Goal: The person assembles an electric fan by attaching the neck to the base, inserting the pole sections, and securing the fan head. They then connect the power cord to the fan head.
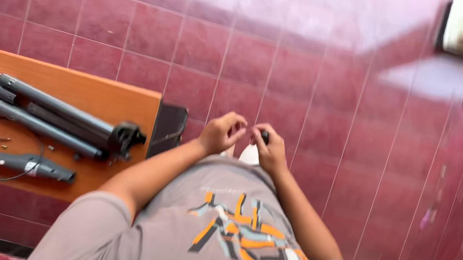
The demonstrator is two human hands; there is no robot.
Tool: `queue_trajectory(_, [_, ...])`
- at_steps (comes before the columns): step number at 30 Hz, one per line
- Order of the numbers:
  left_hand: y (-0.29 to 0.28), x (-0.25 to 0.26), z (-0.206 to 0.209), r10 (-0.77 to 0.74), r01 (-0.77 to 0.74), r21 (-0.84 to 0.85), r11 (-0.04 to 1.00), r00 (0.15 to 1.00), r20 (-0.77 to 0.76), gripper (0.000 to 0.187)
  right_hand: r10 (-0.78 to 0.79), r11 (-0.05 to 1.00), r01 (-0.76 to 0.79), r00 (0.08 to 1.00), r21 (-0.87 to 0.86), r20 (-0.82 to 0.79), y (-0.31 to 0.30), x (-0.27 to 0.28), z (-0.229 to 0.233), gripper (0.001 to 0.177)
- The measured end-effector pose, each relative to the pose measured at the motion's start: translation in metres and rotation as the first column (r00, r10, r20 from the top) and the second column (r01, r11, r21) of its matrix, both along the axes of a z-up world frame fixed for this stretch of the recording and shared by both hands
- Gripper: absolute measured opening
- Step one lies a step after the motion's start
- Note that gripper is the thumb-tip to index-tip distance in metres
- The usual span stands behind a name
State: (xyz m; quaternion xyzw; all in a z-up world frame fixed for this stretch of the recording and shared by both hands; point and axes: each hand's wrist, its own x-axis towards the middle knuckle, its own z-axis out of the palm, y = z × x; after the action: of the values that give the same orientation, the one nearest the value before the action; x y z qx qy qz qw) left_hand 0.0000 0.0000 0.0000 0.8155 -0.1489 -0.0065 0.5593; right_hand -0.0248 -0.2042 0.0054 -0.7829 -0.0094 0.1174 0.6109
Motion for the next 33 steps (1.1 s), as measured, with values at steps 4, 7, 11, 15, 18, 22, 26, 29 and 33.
queue_trajectory(4, [0.008, 0.051, -0.002, 0.188, -0.189, 0.061, 0.980, 0.982, 0.019, 0.016, 0.133, 0.986, -0.126, 0.989, 0.113, -0.057, 0.003, 0.102, -0.014, 0.014])
queue_trajectory(7, [0.016, 0.097, -0.003, 0.372, -0.374, 0.102, 0.922, 0.927, 0.039, 0.016, 0.280, 0.959, -0.271, 0.951, 0.083, -0.134, 0.010, 0.181, -0.015, 0.014])
queue_trajectory(11, [0.020, 0.140, 0.006, 0.606, -0.606, 0.125, 0.786, 0.794, 0.042, 0.018, 0.516, 0.855, -0.507, 0.851, 0.111, -0.092, 0.029, 0.275, -0.001, 0.016])
queue_trajectory(15, [0.026, 0.164, 0.012, 0.764, -0.766, 0.099, 0.636, 0.642, 0.060, 0.020, 0.703, 0.710, -0.704, 0.706, 0.024, -0.087, 0.065, 0.340, 0.015, 0.019])
queue_trajectory(18, [0.042, 0.175, 0.011, 0.849, -0.850, 0.121, 0.513, 0.523, 0.072, 0.018, 0.811, 0.582, -0.813, 0.578, 0.019, -0.092, 0.104, 0.376, 0.022, 0.019])
queue_trajectory(22, [0.071, 0.182, 0.007, 0.925, -0.929, 0.066, 0.364, 0.369, 0.086, 0.020, 0.897, 0.437, -0.899, 0.433, 0.028, -0.087, 0.180, 0.404, 0.020, 0.020])
queue_trajectory(26, [0.121, 0.197, 0.001, 0.968, -0.970, 0.046, 0.238, 0.241, 0.076, 0.021, 0.960, 0.274, -0.962, 0.272, 0.015, -0.066, 0.259, 0.422, 0.016, 0.021])
queue_trajectory(29, [0.174, 0.201, 0.005, 0.981, -0.981, 0.055, 0.185, 0.187, 0.046, 0.023, 0.987, 0.156, -0.988, 0.156, 0.002, -0.037, 0.334, 0.429, 0.014, 0.022])
queue_trajectory(33, [0.243, 0.205, 0.018, 0.993, -0.994, 0.043, 0.103, 0.105, 0.054, 0.022, 0.998, 0.023, -1.000, 0.023, 0.001, -0.057, 0.418, 0.432, 0.016, 0.022])
